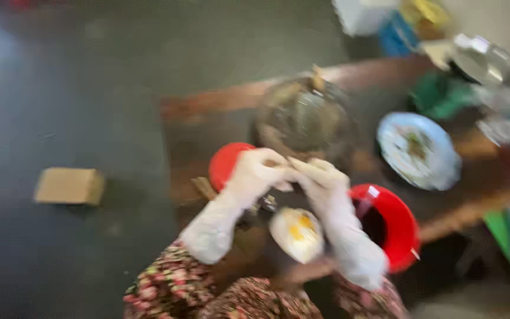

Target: The person scoops a dark liquid from a red bucket into small plastic sachets using a ladle, then ties each sachet closed. The filled sachets are placed on the table next to the bucket.

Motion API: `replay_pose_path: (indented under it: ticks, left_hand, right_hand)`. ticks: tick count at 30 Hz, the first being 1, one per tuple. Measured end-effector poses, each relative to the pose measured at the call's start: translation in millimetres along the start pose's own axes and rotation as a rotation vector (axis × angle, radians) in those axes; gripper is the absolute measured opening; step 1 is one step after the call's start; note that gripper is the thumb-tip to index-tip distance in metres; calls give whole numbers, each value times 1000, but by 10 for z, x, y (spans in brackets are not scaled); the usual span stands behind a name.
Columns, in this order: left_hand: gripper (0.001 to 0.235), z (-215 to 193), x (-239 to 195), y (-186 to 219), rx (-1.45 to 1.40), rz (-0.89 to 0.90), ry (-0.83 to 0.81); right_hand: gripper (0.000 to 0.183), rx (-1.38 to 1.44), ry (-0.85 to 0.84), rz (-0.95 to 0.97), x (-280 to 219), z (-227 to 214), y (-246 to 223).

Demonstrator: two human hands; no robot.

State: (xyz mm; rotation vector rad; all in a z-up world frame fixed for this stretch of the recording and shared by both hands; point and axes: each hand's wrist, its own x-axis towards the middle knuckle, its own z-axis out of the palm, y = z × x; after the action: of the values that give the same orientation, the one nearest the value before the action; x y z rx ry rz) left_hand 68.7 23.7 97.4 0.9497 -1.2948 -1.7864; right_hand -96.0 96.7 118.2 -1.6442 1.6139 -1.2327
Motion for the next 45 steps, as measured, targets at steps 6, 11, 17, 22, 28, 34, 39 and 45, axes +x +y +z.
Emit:
replay_pose_path:
  ticks: [6,11,17,22,28,34,39,45]
  left_hand:
    - [65,-90,-117,-66,493,453,48]
    - [53,-223,-76,-295,921,904,385]
    - [88,-248,-162,-417,402,396,239]
    - [103,-155,-210,-444,392,504,313]
    - [54,-238,-65,-632,437,389,-6]
    - [49,-459,-128,-1302,538,229,186]
    - [44,-607,-219,-2189,772,-51,83]
    - [36,-393,-207,-3302,842,117,382]
  right_hand:
    - [23,-129,-136,-54,173,16,178]
    - [9,-104,-97,-107,362,332,514]
    - [8,-20,-43,-248,336,536,681]
    - [12,-9,-22,-90,306,602,633]
    - [11,55,-74,-108,258,565,725]
    - [24,413,-155,277,-116,340,838]
    - [30,426,-259,443,-344,-190,843]
    - [27,181,-385,562,-763,-368,1174]
